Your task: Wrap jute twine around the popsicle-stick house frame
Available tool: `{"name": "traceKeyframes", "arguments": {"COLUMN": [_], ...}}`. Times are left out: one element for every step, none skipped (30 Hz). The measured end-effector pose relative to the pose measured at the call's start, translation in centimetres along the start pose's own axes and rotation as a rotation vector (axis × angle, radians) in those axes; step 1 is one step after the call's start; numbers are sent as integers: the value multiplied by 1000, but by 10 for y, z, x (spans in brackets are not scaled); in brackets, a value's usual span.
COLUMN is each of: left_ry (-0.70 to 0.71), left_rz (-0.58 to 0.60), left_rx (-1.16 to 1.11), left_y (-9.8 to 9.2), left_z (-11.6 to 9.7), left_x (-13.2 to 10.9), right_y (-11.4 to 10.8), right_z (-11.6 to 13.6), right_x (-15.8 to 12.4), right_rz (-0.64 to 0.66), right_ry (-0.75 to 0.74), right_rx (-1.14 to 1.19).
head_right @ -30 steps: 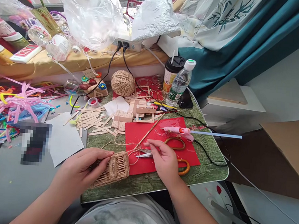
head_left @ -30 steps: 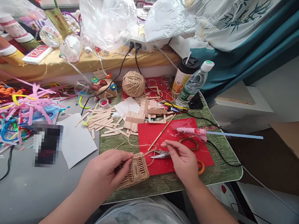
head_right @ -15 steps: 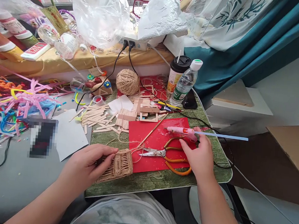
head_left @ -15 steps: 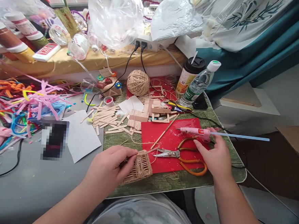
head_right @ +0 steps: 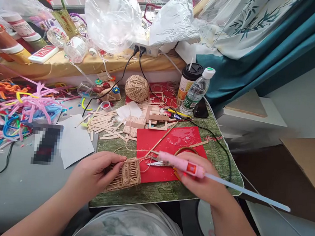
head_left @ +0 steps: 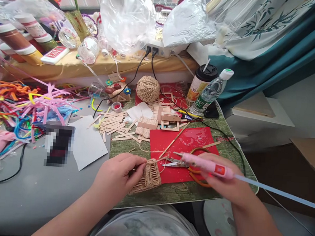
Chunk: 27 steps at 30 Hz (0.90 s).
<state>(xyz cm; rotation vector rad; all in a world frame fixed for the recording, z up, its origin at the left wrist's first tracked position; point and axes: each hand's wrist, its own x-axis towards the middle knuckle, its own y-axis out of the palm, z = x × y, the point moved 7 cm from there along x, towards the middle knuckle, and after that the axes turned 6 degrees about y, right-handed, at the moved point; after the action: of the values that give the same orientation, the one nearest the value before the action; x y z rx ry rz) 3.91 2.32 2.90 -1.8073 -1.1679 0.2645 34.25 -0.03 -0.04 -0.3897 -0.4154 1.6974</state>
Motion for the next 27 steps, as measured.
{"name": "traceKeyframes", "arguments": {"left_ry": [-1,0,4,8,11,13,15,16,16,16,18,19,19,18,18,18,18,20,24,27,30,31,33,33,33,33,34], "left_rz": [1,4,5,5,3,0,-4,-8,-11,-14,-19,-23,-27,-29,-31,-34,-36,-40,-44,-47,-49,-50,-50,-49,-47,-46,-45], "left_rx": [-1,-3,-5,-7,-9,-10,-11,-13,-14,-15,-14,-13,-13,-15,-17,-19,-20,-20,-18,-17,-17,-16,-16,-15,-15,-15,-15], "left_y": [0,0,0,0,0,0,-1,-1,0,0,0,0,-1,-1,-1,-1,-1,-2,-3,-3,-4,-4,-5,-5,-4,-4,-4], "left_z": [0,-1,-1,-2,-2,-2,-1,-1,0,0,0,0,0,0,0,0,-1,-1,-2,-2,-2,-2,-3,-3,-3,-3,-3], "left_x": [0,0,0,0,0,0,0,-1,-1,-1,-1,-1,-1,-1,-1,0,0,0,0,1,1,1,1,1,1,1,1], "right_y": [11,21,31,38,45,51,55,59,61,63,65,66,67,68,69,70,70,71,71,72,72,72,73,73,73,74,73], "right_z": [9,16,22,25,28,30,31,32,32,33,32,32,31,31,30,29,29,28,28,28,28,28,29,29,29,29,29], "right_x": [0,0,1,2,3,4,6,7,8,8,9,9,10,10,10,9,10,10,10,10,11,11,11,12,12,13,13], "right_rz": [91,160,222,254,281,303,319,329,331,334,333,333,335,341,346,350,352,351,346,344,342,343,344,345,346,347,346], "right_ry": [0,9,23,34,43,47,48,47,43,40,39,41,45,50,57,63,68,72,75,78,81,84,86,90,93,95,96], "right_rx": [26,49,64,70,71,70,71,74,76,75,72,69,65,63,62,60,58,52,43,32,21,11,2,-6,-13,-19,-23]}}
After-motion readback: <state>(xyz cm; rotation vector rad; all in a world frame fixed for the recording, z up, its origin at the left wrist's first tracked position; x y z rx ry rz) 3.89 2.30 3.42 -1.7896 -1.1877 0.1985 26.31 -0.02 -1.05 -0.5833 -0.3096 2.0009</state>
